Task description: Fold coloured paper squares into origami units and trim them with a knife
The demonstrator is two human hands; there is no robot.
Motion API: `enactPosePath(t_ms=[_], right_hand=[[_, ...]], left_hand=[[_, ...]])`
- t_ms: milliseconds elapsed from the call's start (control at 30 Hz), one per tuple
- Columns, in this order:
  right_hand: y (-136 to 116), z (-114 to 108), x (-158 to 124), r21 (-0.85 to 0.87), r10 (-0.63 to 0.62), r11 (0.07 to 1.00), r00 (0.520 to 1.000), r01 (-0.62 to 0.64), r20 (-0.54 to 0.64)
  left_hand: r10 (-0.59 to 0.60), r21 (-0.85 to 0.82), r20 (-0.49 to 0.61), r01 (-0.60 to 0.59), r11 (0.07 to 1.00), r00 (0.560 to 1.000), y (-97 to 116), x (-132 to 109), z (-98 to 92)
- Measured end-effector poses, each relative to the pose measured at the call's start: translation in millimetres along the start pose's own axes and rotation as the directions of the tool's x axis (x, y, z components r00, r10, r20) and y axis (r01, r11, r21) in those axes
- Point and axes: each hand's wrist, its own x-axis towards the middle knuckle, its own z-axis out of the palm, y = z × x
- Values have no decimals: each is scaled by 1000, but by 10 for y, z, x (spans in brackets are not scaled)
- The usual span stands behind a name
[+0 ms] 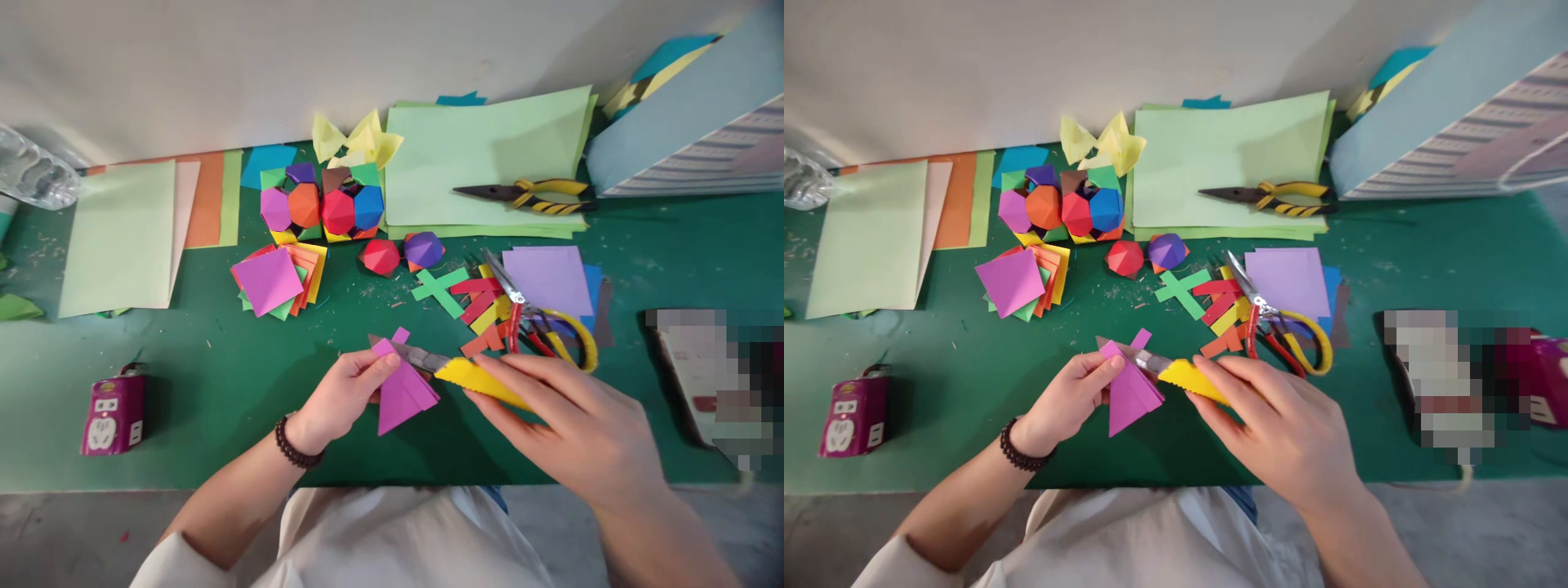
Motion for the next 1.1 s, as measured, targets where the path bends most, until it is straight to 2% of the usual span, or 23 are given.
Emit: enactPosePath(t_ms=[100, 233, 300, 400, 467, 533, 600, 667, 733, 800, 933, 1000, 1100], right_hand=[[52, -21, -22, -6, 16, 1000, 1000, -16, -6], [168, -60, -58, -93, 139, 984, 981, -153, -136], [215, -18, -110, -111, 177, 975, 974, -194, -144], [228, 147, -226, -116, 235, 965, 972, -237, -28], [186, 269, -283, -119, 265, 958, 964, -260, 25], [93, 346, -282, -88, 290, 954, 957, -287, 18], [-49, 370, -216, 37, 335, 941, 942, -335, 6], [-209, 370, -106, 253, 371, 889, 924, -381, 88], [-334, 380, 8, 389, 368, 807, 893, -445, 260], [-387, 401, 98, 403, 391, 773, 868, -490, 306], [-336, 402, 208, 436, 481, 719, 840, -542, 250], [-315, 380, 263, 504, 456, 655, 827, -562, 329], [-322, 372, 360, 636, 369, 462, 787, -618, 495]], left_hand=[[-5, 39, 34, 4, 999, 999, 16, -16, -3], [-23, 31, 68, 21, 999, 997, 26, -24, -17], [-18, -1, 50, 19, 1000, 999, 31, -12, -27], [11, -4, -27, -11, 1000, 1000, 39, 22, -42], [45, 74, -110, -37, 997, 993, 37, 47, -47], [100, 183, -196, -64, 981, 976, 21, 72, -44], [177, 279, -258, -102, 955, 950, -4, 94, -34], [259, 348, -289, -151, 925, 922, -24, 115, -20], [330, 403, -294, -197, 894, 897, -24, 128, -6], [371, 431, -279, -229, 873, 886, 0, 129, 4], [421, 453, -278, -269, 850, 863, 89, 89, 43], [447, 458, -292, -286, 842, 846, 136, 67, 95], [479, 457, -308, -314, 832, 822, 192, 53, 209]])
